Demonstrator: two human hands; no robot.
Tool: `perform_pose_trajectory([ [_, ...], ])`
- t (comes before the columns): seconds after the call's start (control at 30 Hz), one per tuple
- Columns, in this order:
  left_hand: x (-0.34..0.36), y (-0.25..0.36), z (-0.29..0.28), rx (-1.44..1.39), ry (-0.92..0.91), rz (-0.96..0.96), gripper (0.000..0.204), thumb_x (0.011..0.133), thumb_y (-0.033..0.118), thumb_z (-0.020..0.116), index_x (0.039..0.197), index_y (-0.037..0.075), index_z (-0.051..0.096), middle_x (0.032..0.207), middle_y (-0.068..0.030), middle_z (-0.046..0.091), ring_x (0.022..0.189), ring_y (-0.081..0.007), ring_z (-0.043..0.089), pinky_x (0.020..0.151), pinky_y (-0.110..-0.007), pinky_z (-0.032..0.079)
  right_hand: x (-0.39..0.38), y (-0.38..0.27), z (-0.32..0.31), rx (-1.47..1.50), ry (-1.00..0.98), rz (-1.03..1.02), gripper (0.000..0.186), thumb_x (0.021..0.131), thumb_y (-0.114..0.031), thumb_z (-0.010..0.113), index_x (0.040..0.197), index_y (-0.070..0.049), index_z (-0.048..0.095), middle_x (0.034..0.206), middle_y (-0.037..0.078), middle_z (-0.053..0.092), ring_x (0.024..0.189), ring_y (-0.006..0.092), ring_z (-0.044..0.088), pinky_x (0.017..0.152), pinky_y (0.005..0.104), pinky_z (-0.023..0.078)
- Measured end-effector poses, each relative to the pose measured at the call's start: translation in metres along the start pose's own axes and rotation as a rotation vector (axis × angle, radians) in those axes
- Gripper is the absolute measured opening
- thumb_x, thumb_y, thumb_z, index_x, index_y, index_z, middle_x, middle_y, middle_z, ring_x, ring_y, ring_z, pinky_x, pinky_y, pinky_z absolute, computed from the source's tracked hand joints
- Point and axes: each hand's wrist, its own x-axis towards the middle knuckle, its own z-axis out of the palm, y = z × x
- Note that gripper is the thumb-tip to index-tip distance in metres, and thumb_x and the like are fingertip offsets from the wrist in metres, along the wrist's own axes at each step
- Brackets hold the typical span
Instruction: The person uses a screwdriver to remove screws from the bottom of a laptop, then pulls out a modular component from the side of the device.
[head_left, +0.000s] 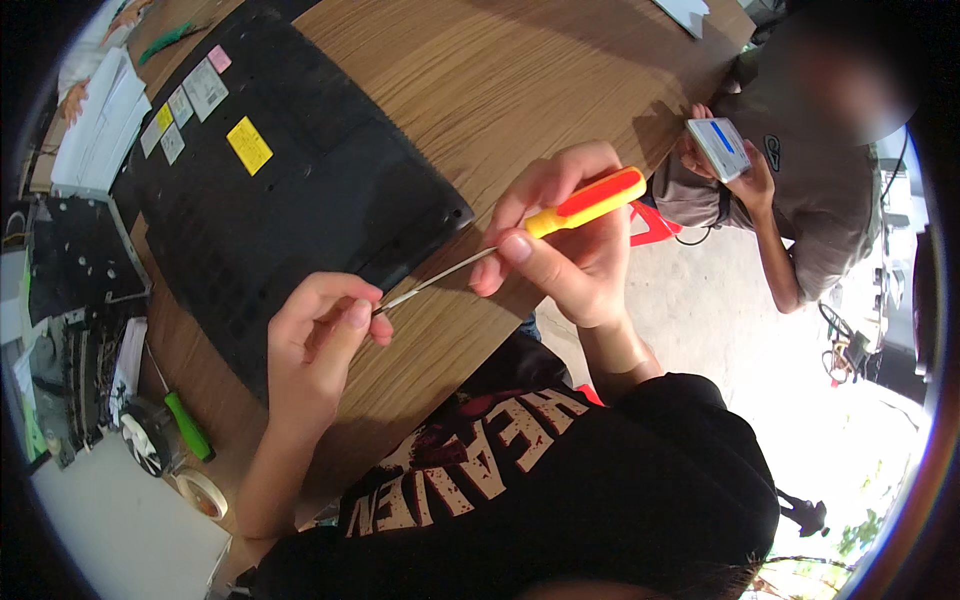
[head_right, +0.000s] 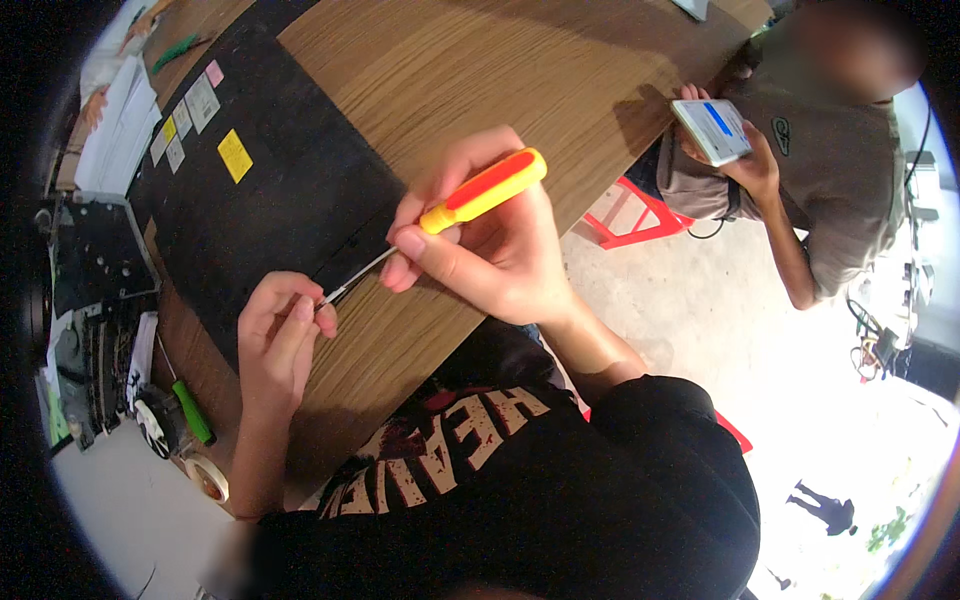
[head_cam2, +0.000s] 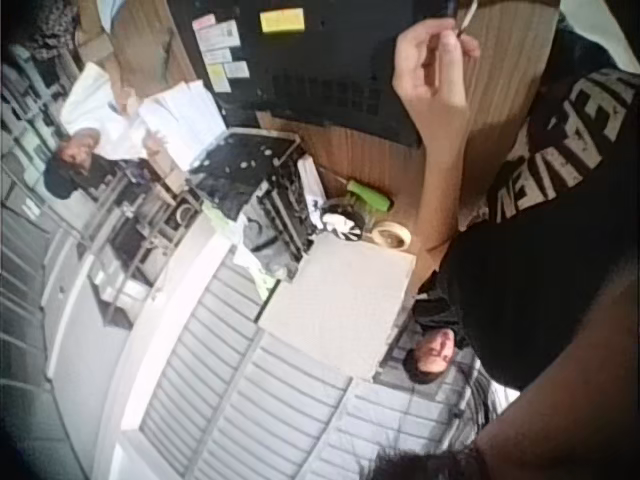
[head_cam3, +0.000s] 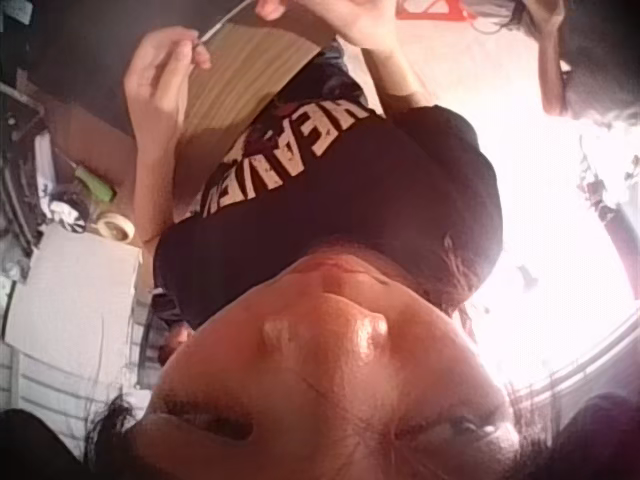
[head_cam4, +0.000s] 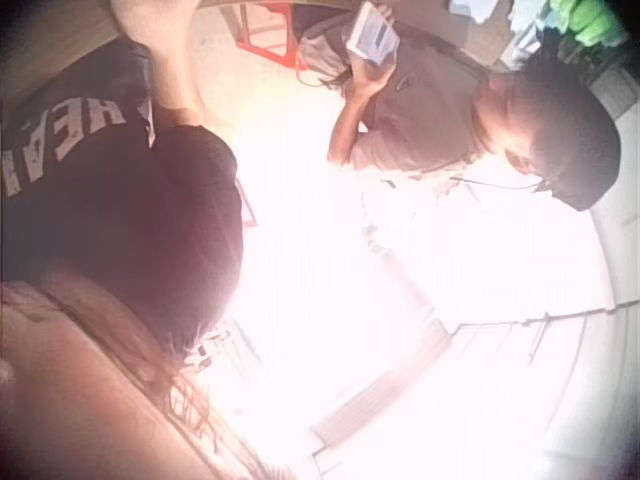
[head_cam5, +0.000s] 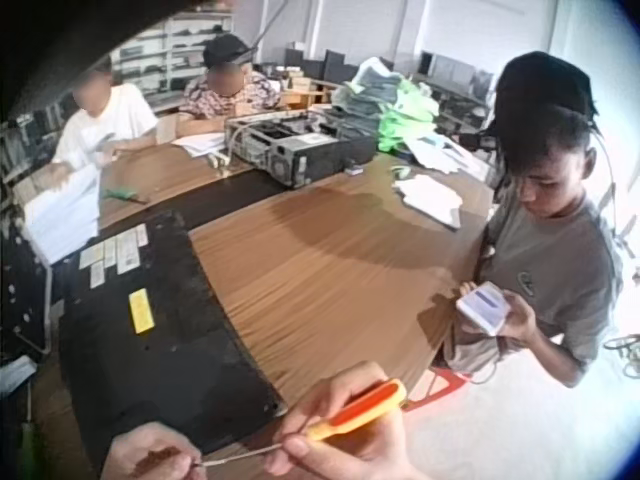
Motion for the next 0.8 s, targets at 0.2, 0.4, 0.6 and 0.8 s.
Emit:
perform_pose_trajectory([
  [0.2, 0.0, 0.003, 0.001, -0.039, 0.01, -0.033, 0.01, 0.095, 0.004, 0.051, 0.1, -0.002, 0.058, 0.082, -0.0076, 0.06, 0.075, -0.0134, 0.061, 0.07, -0.027, 0.05, 0.003, 0.001, -0.003, 0.0, -0.054, -0.065, 0.034, 0.085, 0.007, 0.058, 0.101, -0.006, 0.031, 0.082, 0.019, 0.056, 0.065, 0.0243, 0.068, 0.056, 0.0304, 0.058],
  [0.4, -0.005, 0.006, 0.005, -0.08, 0.018, -0.05, 0.014, 0.097, 0.008, 0.049, 0.099, -0.002, 0.059, 0.083, -0.0083, 0.06, 0.074, -0.0141, 0.061, 0.07, -0.027, 0.05, -0.005, -0.002, 0.001, 0.007, -0.036, -0.069, 0.035, 0.084, 0.007, 0.058, 0.101, -0.007, 0.031, 0.082, 0.019, 0.056, 0.063, 0.0245, 0.067, 0.054, 0.0301, 0.057],
  [0.6, 0.0, 0.003, 0.002, -0.069, 0.028, 0.011, 0.016, 0.097, 0.008, 0.046, 0.107, -0.001, 0.055, 0.083, -0.0086, 0.06, 0.079, -0.0144, 0.06, 0.074, -0.029, 0.049, -0.003, -0.004, -0.01, -0.041, 0.042, -0.093, 0.03, 0.087, 0.003, 0.056, 0.105, -0.006, 0.034, 0.085, 0.017, 0.056, 0.059, 0.0224, 0.063, 0.05, 0.0282, 0.054],
  [0.8, -0.033, 0.009, -0.02, 0.154, 0.16, 0.212, 0.015, 0.096, 0.004, 0.048, 0.108, -0.002, 0.054, 0.086, -0.0089, 0.061, 0.082, -0.0132, 0.059, 0.077, -0.027, 0.047, 0.016, -0.011, -0.032, -0.402, 0.216, -0.346, 0.029, 0.089, 0.0, 0.058, 0.11, -0.003, 0.038, 0.084, 0.012, 0.056, 0.057, 0.0183, 0.06, 0.05, 0.0279, 0.053],
])
